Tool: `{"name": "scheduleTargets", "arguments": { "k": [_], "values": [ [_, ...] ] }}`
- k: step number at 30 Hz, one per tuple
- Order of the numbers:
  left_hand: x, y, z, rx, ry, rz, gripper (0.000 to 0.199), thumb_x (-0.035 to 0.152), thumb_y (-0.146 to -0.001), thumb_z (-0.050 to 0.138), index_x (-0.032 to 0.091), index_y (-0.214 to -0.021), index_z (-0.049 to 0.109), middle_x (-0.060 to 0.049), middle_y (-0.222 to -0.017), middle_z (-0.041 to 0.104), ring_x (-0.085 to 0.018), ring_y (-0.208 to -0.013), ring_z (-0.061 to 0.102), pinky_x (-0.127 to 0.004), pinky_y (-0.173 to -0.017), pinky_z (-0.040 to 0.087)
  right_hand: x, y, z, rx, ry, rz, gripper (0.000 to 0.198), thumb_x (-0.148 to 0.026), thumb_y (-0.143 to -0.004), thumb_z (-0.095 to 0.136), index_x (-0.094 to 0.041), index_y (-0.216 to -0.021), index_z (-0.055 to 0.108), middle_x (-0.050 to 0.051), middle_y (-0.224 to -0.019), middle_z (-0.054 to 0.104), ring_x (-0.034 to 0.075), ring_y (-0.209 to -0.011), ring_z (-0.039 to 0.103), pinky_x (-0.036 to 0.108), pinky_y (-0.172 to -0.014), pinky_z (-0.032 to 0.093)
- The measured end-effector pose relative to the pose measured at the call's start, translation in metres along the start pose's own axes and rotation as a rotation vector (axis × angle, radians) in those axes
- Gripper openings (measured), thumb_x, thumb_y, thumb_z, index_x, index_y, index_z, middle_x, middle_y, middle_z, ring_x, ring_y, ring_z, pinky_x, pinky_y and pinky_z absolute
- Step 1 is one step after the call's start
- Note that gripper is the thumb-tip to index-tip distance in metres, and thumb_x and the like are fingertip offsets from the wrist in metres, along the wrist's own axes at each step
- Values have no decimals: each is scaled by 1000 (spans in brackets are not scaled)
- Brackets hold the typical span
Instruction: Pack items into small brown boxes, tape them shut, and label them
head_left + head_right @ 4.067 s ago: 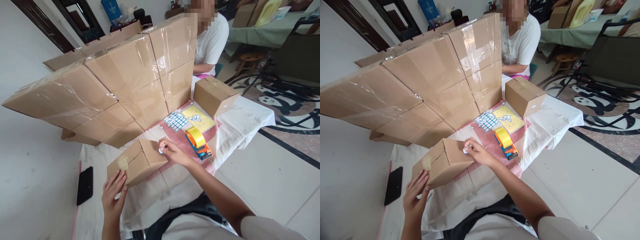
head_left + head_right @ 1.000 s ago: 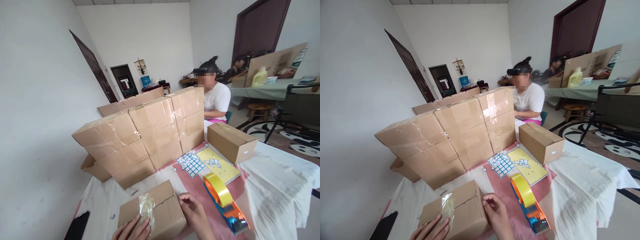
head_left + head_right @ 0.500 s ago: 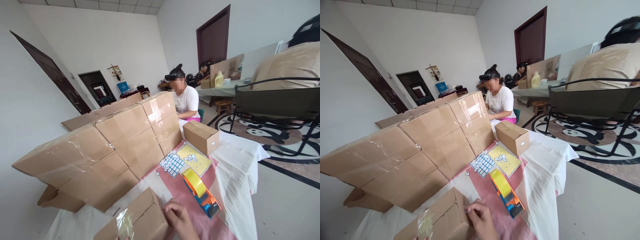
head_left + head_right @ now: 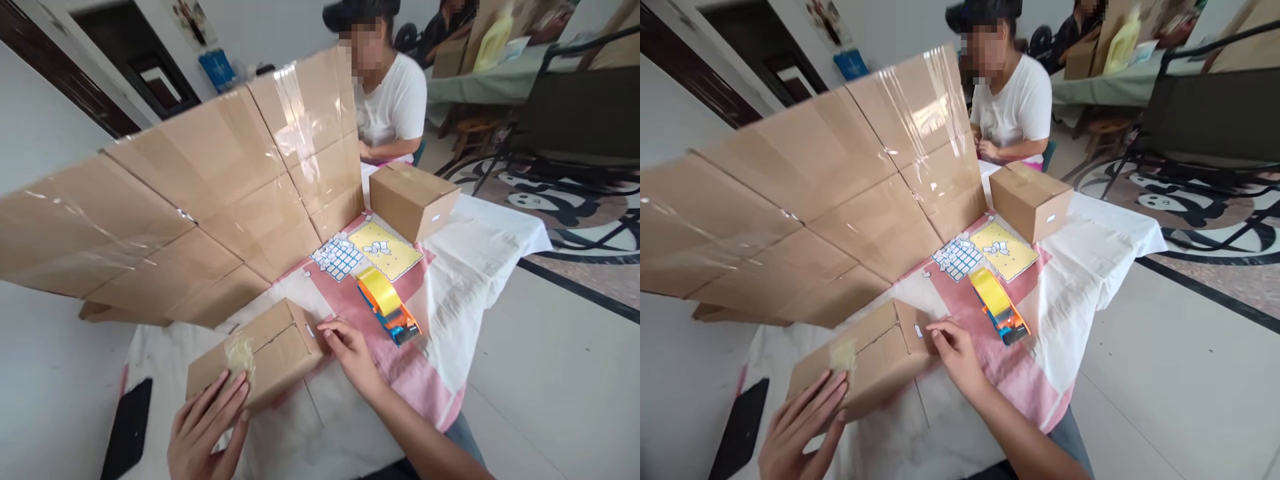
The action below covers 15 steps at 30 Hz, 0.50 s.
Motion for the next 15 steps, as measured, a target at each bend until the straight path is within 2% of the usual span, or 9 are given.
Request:
{"name": "scheduleTargets", "arguments": {
  "k": [3,6,12,14,15],
  "values": [
    [-2,3,1,-6,24,-53,34,16,-82,68,24,-116,71,-7,-109,79,-29,-112,69,-41,-95,45,-1,-1,-2,-10,7,-12,29,-44,-96,60,-23,-101,79,4,-86,65,18,-82,60,31,-77,46],
    [-2,5,2,-11,35,-70,33,15,-82,68,23,-113,72,-8,-107,79,-29,-112,69,-42,-96,45,-6,-2,6,-73,16,-15,28,-42,-98,58,-24,-107,78,5,-88,64,19,-86,61,33,-80,47],
    [-1,-1,1,-22,32,-60,34,15,-81,69,22,-115,71,-9,-107,79,-28,-111,70,-41,-96,45,-8,2,20,-193,84,12,36,-47,-99,54,-21,-114,74,9,-99,62,22,-96,62,39,-90,48],
    [-4,2,3,-23,19,-52,40,16,-81,69,25,-120,70,-7,-107,79,-27,-110,70,-39,-95,46,-6,5,15,-204,84,28,45,-52,-99,49,-21,-126,68,12,-111,61,25,-108,61,43,-99,47],
    [-8,6,4,-12,2,-48,44,17,-81,69,27,-123,69,-6,-106,79,-27,-107,71,-39,-94,46,-5,7,13,-229,91,26,54,-56,-99,48,-21,-138,60,14,-124,58,28,-121,56,46,-105,44]
  ]
}}
Point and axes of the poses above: each hand's wrist, its own y-axis away from the middle knuckle, its own z-axis out of the palm, x = y × z, the point moved 7 cm from there along -y, towards the middle knuckle
